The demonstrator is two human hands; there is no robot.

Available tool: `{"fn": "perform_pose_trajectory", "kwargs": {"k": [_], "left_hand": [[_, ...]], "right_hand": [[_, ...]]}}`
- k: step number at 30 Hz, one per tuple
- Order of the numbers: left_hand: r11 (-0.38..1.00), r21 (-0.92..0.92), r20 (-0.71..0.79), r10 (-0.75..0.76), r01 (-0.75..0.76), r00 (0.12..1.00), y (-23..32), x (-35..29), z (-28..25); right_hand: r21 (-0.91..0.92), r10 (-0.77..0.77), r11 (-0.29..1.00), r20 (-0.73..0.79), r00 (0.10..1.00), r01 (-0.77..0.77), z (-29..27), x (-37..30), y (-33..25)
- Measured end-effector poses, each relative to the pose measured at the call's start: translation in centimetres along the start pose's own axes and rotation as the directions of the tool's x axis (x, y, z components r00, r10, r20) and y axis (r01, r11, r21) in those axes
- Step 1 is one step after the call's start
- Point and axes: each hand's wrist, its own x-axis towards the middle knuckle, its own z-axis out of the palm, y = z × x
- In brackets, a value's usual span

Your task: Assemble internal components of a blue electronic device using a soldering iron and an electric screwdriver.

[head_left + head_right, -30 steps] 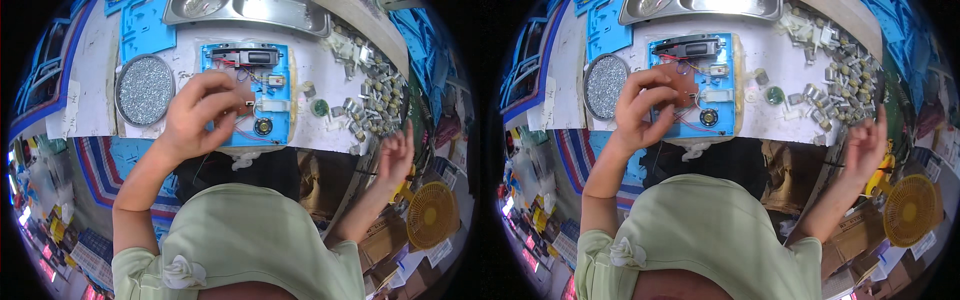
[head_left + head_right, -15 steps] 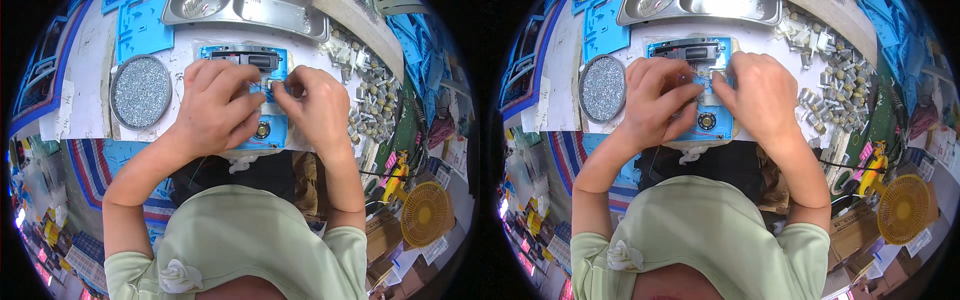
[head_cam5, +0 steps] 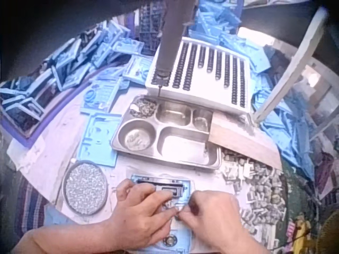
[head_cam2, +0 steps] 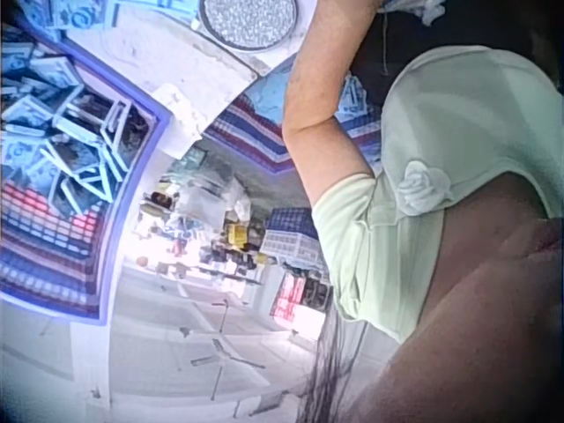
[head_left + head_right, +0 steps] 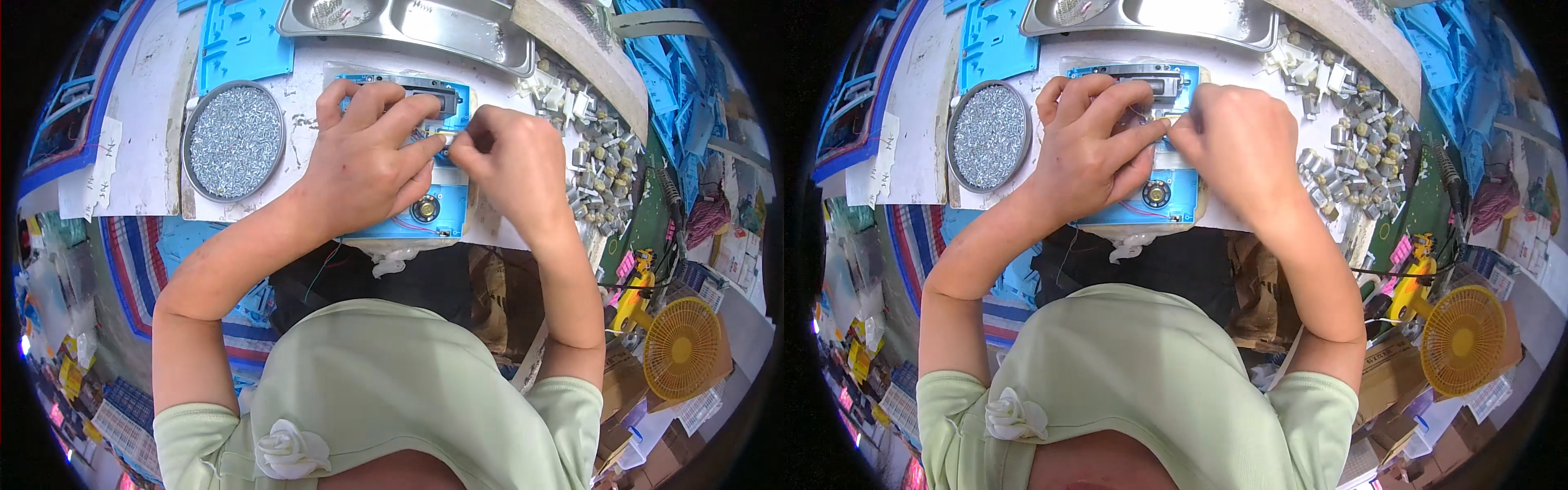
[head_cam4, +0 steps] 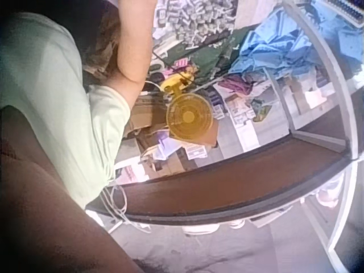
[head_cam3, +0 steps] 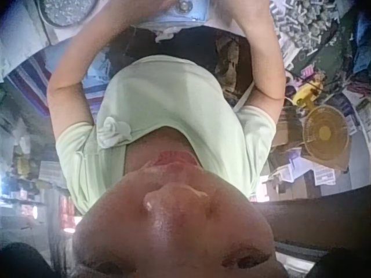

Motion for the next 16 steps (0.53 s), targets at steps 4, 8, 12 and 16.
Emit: {"fn": "perform_pose_trajectory", "kwargs": {"k": [4,8,12,16], "left_hand": [[1.000,-0.008,-0.011,-0.012,0.012,1.000,0.1,-0.1,0.0],[1.000,-0.025,-0.021,-0.007,0.007,1.000,0.1,0.1,0.3],[0.999,-0.032,-0.018,-0.024,0.023,1.000,0.0,-0.2,0.0],[0.997,-0.073,-0.010,-0.030,0.030,0.999,-0.1,-0.1,0.0]], "right_hand": [[0.289,0.242,0.927,0.034,0.970,-0.241,0.7,-0.8,0.5],[-0.276,-0.191,0.949,-0.120,0.974,0.152,0.8,-1.4,-0.9],[-0.186,-0.221,0.957,0.035,0.975,0.224,-0.5,-0.6,0.0],[0.436,0.283,0.807,0.305,0.909,-0.398,-1.7,-0.8,1.9]]}}
